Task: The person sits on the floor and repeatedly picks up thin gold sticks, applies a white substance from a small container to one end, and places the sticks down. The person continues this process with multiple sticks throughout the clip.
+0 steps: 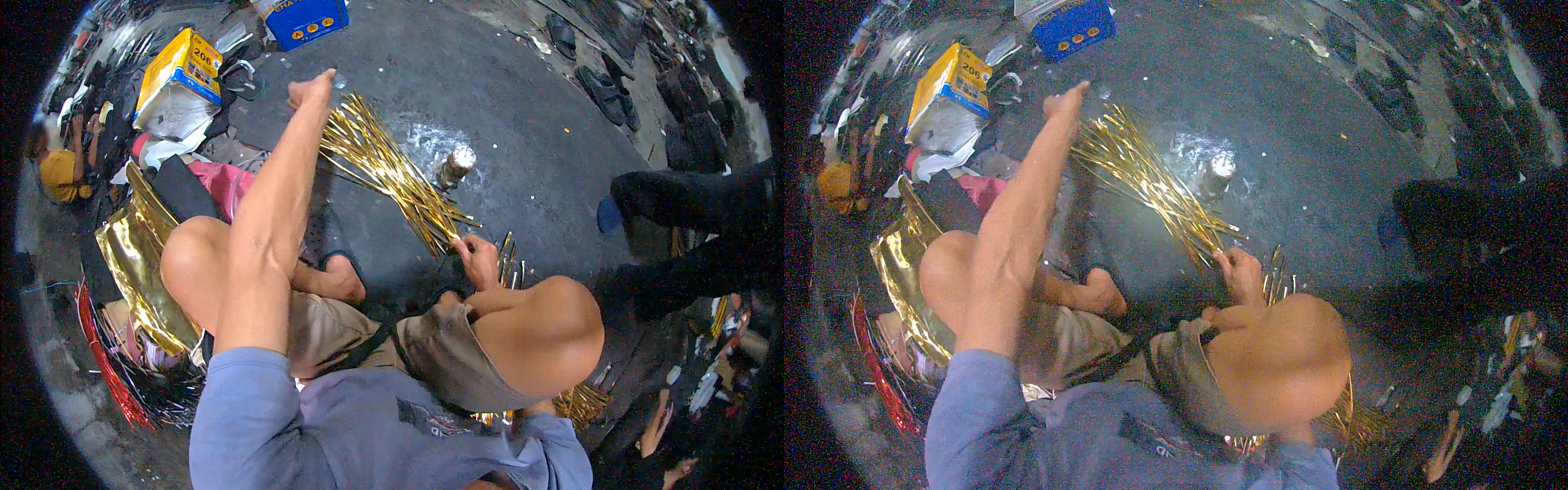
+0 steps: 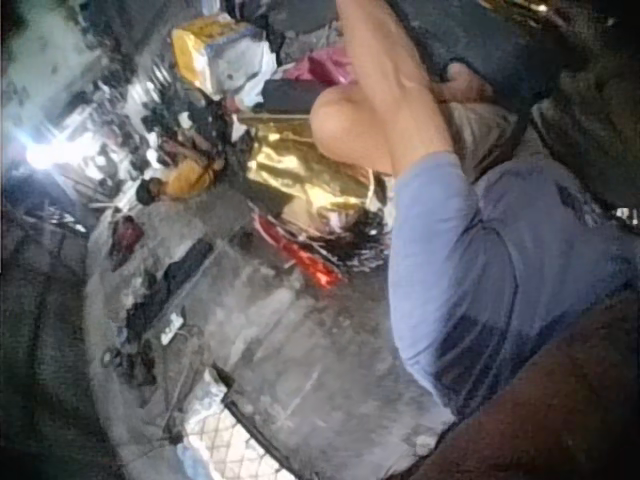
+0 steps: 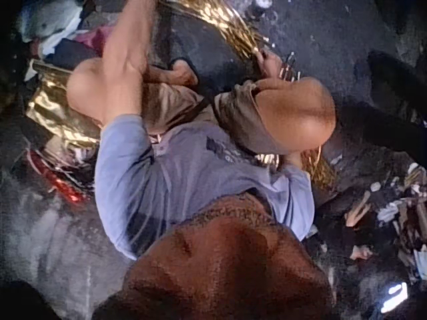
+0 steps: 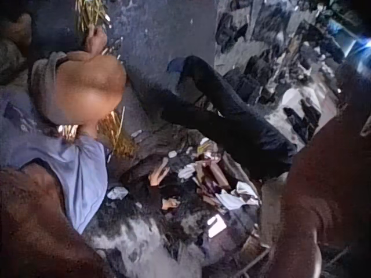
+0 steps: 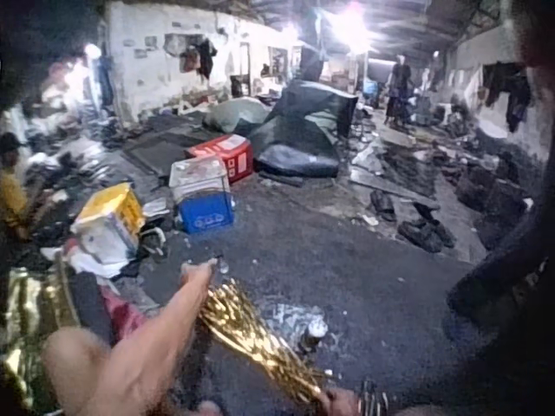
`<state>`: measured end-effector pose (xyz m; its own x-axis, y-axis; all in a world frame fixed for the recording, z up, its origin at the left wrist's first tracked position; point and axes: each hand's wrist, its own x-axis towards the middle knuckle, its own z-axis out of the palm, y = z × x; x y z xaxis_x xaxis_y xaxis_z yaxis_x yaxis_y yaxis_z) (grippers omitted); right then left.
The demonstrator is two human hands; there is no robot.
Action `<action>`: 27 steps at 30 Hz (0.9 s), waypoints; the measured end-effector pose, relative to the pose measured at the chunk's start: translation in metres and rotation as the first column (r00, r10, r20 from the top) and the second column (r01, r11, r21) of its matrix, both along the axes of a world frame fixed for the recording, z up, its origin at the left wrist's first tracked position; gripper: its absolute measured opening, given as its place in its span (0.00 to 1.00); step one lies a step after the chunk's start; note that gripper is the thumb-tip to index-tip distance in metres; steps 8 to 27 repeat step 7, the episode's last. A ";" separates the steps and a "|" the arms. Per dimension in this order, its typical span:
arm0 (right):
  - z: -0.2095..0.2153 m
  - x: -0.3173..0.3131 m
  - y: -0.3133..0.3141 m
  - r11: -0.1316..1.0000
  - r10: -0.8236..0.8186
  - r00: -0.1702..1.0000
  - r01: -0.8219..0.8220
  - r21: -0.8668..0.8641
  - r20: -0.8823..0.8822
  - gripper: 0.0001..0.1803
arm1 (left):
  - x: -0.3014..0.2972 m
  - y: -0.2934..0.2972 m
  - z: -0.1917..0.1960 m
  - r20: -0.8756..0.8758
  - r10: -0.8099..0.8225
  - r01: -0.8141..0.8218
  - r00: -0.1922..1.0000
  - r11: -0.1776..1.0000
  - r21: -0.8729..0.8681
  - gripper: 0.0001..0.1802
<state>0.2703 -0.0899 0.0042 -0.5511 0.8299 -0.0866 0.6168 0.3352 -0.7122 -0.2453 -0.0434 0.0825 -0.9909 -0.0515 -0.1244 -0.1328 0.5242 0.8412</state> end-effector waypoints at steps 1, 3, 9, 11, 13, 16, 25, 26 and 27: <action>0.000 -0.005 0.000 1.000 0.014 0.997 -0.013 -0.018 0.072 0.19 | -0.009 0.006 0.011 0.055 -0.091 0.089 0.994 0.995 0.038 0.42; 0.000 -0.004 0.004 0.997 0.006 0.970 -0.025 0.076 0.243 0.21 | 0.001 0.025 0.047 0.112 -0.322 0.319 0.940 0.947 0.052 0.37; 0.017 -0.029 0.016 0.988 0.111 0.937 -0.139 0.062 0.331 0.37 | 0.008 0.030 0.186 -0.070 -0.878 0.848 0.474 0.477 -0.232 0.25; 0.017 -0.029 0.016 0.988 0.111 0.937 -0.139 0.062 0.331 0.37 | 0.008 0.030 0.186 -0.070 -0.878 0.848 0.474 0.477 -0.232 0.25; 0.017 -0.029 0.016 0.988 0.111 0.937 -0.139 0.062 0.331 0.37 | 0.008 0.030 0.186 -0.070 -0.878 0.848 0.474 0.477 -0.232 0.25; 0.017 -0.029 0.016 0.988 0.111 0.937 -0.139 0.062 0.331 0.37 | 0.008 0.030 0.186 -0.070 -0.878 0.848 0.474 0.477 -0.232 0.25; 0.017 -0.029 0.016 0.988 0.111 0.937 -0.139 0.062 0.331 0.37 | 0.008 0.030 0.186 -0.070 -0.878 0.848 0.474 0.477 -0.232 0.25; 0.017 -0.029 0.016 0.988 0.111 0.937 -0.139 0.062 0.331 0.37 | 0.008 0.030 0.186 -0.070 -0.878 0.848 0.474 0.477 -0.232 0.25; 0.017 -0.029 0.016 0.988 0.111 0.937 -0.139 0.062 0.331 0.37 | 0.008 0.030 0.186 -0.070 -0.878 0.848 0.474 0.477 -0.232 0.25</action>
